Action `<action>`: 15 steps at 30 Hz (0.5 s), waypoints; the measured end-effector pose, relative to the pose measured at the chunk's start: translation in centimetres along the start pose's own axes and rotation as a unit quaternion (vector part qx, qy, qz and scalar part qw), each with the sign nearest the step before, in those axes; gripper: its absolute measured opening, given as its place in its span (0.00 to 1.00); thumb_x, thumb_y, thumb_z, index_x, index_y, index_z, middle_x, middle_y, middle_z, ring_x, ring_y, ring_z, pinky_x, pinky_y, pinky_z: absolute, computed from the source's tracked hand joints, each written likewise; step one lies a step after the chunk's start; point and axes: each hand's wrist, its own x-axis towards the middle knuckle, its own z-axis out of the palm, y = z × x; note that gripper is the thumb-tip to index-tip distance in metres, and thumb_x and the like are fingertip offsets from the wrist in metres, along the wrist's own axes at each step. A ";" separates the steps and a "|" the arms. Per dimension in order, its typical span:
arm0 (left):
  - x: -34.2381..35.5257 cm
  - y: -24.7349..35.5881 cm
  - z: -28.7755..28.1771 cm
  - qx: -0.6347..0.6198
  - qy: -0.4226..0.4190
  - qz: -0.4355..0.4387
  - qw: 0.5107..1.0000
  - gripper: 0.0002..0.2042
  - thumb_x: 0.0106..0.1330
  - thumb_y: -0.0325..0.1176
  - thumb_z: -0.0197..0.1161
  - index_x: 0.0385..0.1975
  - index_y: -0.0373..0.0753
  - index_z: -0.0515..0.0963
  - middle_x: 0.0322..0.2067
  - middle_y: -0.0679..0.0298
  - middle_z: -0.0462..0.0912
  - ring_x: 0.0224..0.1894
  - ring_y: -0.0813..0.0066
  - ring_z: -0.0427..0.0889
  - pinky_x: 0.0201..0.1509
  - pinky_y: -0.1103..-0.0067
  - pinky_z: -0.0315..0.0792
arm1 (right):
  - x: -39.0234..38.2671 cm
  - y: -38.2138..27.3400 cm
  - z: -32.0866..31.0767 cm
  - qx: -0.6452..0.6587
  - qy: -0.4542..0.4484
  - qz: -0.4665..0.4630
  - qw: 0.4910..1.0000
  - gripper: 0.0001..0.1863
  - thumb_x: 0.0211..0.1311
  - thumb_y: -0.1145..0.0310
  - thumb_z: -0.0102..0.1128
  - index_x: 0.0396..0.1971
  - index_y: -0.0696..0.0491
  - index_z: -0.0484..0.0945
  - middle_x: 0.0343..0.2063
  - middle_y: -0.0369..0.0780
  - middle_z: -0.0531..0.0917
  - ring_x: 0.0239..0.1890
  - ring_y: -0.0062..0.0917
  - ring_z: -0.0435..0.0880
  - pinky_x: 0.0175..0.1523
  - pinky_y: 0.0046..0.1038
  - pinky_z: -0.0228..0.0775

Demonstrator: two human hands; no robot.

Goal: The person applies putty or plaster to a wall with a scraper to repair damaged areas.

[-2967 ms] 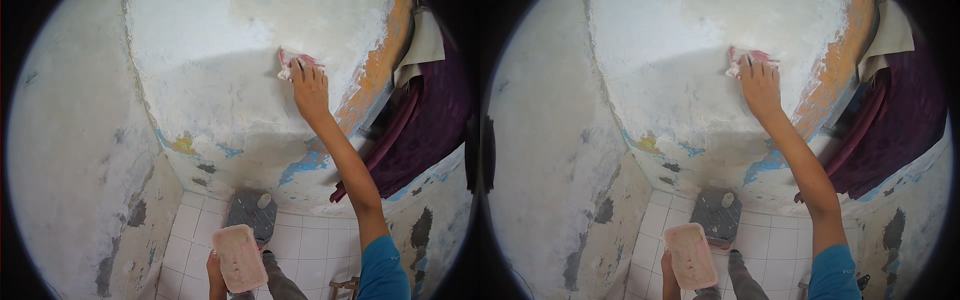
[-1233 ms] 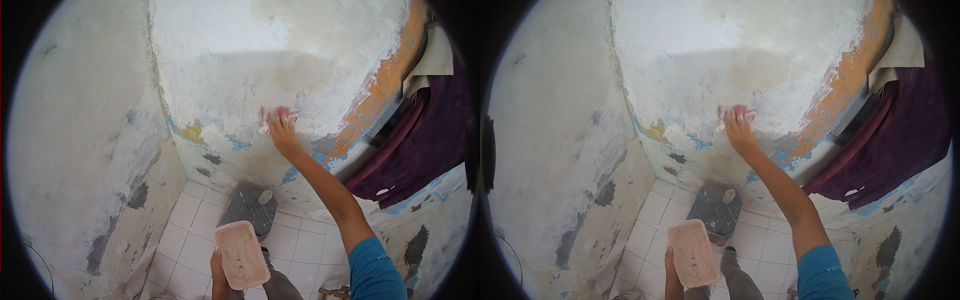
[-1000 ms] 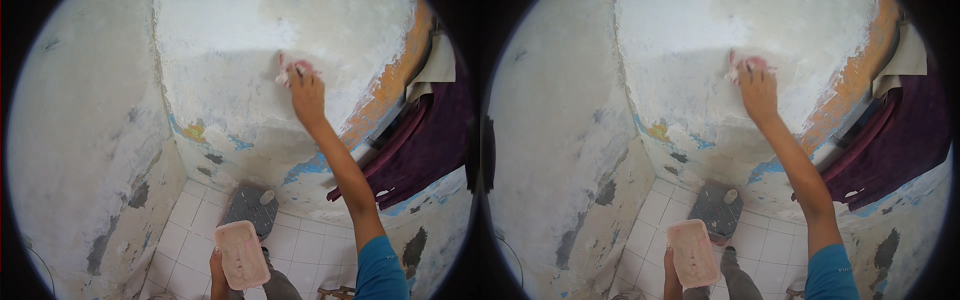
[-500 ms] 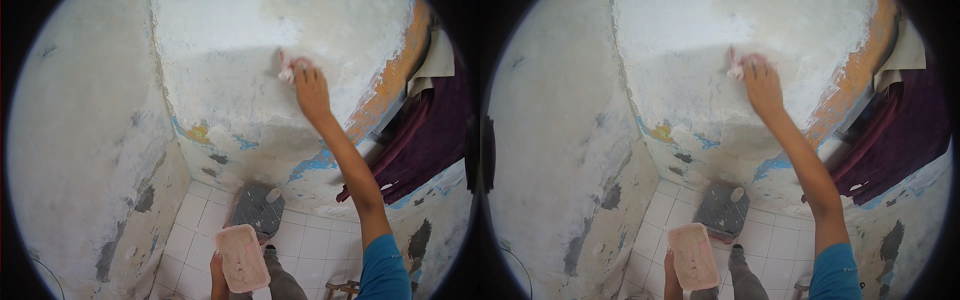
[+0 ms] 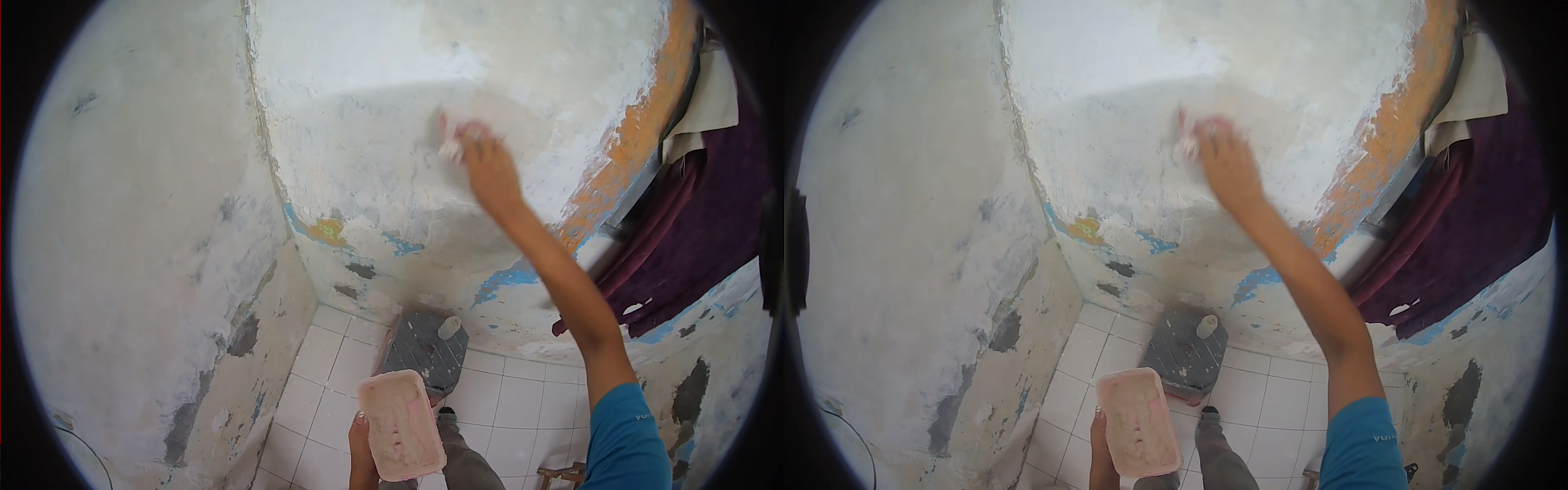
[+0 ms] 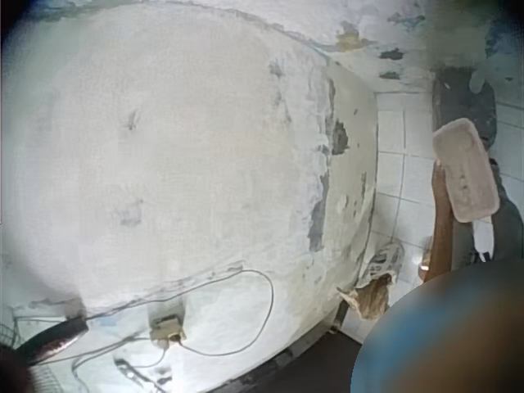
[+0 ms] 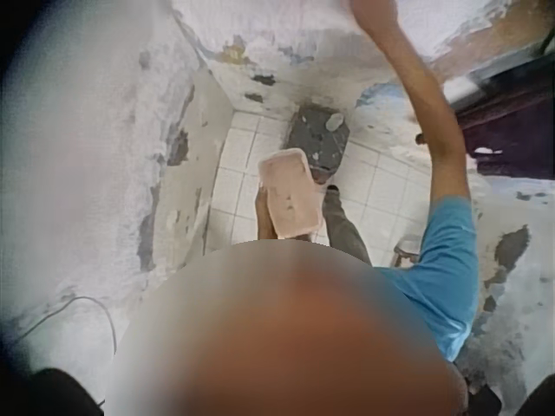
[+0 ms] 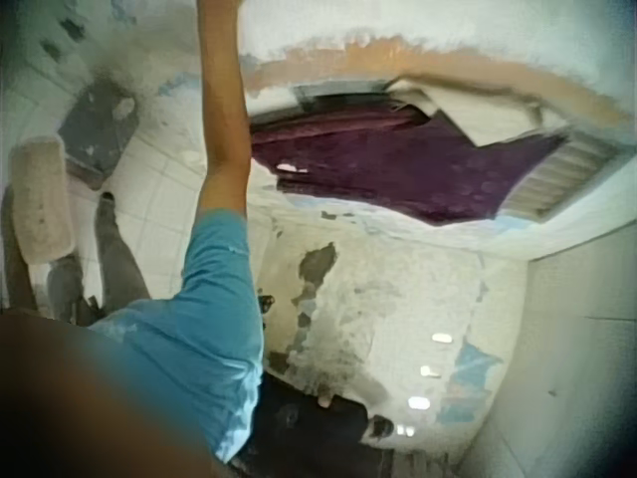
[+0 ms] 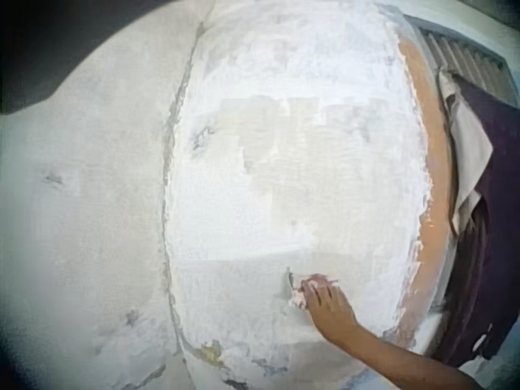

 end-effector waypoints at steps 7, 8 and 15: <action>0.1 0.3 0.3 -0.001 -0.009 0.015 1.000 0.26 0.77 0.51 0.44 0.65 0.38 0.68 0.54 0.54 0.79 0.51 0.60 0.84 0.53 0.66 0.81 | -1.0 -1.7 4.1 -0.163 -0.028 -0.095 0.982 0.22 0.58 0.70 0.56 0.54 0.62 0.75 0.49 0.49 0.79 0.48 0.38 0.77 0.57 0.39 0.72; 0.2 0.2 0.2 0.000 -0.012 0.014 1.000 0.26 0.77 0.51 0.44 0.65 0.38 0.68 0.54 0.54 0.79 0.51 0.60 0.84 0.53 0.66 0.81 | -2.9 -2.5 4.4 -0.167 -0.032 -0.118 0.978 0.22 0.58 0.70 0.56 0.53 0.62 0.76 0.48 0.49 0.79 0.49 0.39 0.77 0.58 0.39 0.72; -0.1 0.7 0.6 -0.005 -0.018 0.022 1.000 0.27 0.77 0.51 0.44 0.65 0.38 0.67 0.55 0.54 0.79 0.51 0.60 0.84 0.53 0.66 0.81 | 1.6 1.8 -0.9 -0.024 -0.007 -0.018 1.000 0.25 0.62 0.71 0.56 0.60 0.56 0.71 0.52 0.48 0.76 0.48 0.41 0.77 0.54 0.41 0.70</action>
